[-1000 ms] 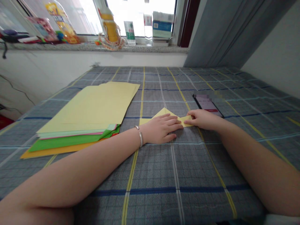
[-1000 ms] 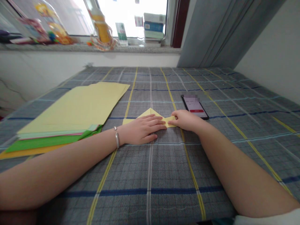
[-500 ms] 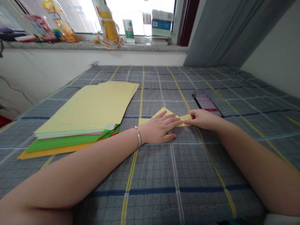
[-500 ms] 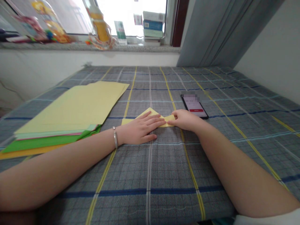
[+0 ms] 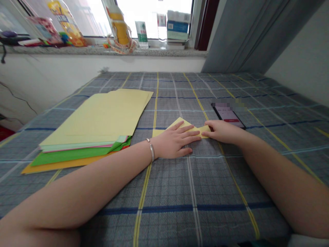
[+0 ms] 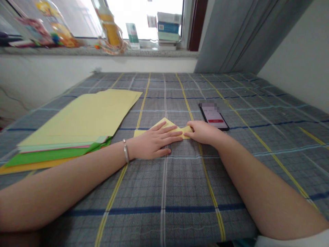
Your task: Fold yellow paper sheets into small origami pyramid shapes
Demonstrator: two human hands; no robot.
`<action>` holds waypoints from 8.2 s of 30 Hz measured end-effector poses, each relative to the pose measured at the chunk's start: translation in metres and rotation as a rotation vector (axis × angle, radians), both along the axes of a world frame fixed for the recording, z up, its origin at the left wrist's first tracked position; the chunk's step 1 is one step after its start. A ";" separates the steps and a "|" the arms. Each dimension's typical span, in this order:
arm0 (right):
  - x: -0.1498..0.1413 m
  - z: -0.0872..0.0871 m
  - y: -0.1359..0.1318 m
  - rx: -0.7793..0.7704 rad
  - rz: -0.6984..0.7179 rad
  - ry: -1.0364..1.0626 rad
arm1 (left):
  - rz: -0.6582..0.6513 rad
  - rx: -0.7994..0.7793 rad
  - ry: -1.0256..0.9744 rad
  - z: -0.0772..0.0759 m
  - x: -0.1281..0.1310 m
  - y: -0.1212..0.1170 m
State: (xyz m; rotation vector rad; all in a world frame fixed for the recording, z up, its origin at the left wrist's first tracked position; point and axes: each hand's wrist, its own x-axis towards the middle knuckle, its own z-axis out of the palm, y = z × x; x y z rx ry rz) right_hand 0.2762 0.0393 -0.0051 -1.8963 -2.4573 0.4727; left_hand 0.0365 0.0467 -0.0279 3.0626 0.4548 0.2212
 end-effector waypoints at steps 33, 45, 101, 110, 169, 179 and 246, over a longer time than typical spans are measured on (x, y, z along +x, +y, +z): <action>-0.009 0.015 0.014 -0.225 -0.091 -0.123 | 0.003 -0.073 -0.017 0.000 0.002 0.000; -0.003 0.012 0.017 -0.246 -0.103 -0.179 | 0.006 -0.067 -0.023 0.000 0.002 0.000; -0.018 0.001 -0.005 -0.030 -0.013 0.037 | -0.033 0.021 0.017 0.004 -0.003 0.006; -0.038 0.005 -0.013 0.033 -0.146 -0.140 | -0.013 0.040 0.067 0.007 -0.021 0.004; 0.007 -0.010 0.007 0.026 -0.197 0.135 | 0.527 -0.073 -0.120 0.014 -0.090 -0.008; 0.008 -0.007 0.006 -0.021 -0.154 0.183 | 0.613 -0.319 -0.212 0.014 -0.095 0.000; -0.038 -0.003 -0.029 0.454 0.615 0.145 | 0.657 -0.314 -0.312 0.012 -0.043 -0.025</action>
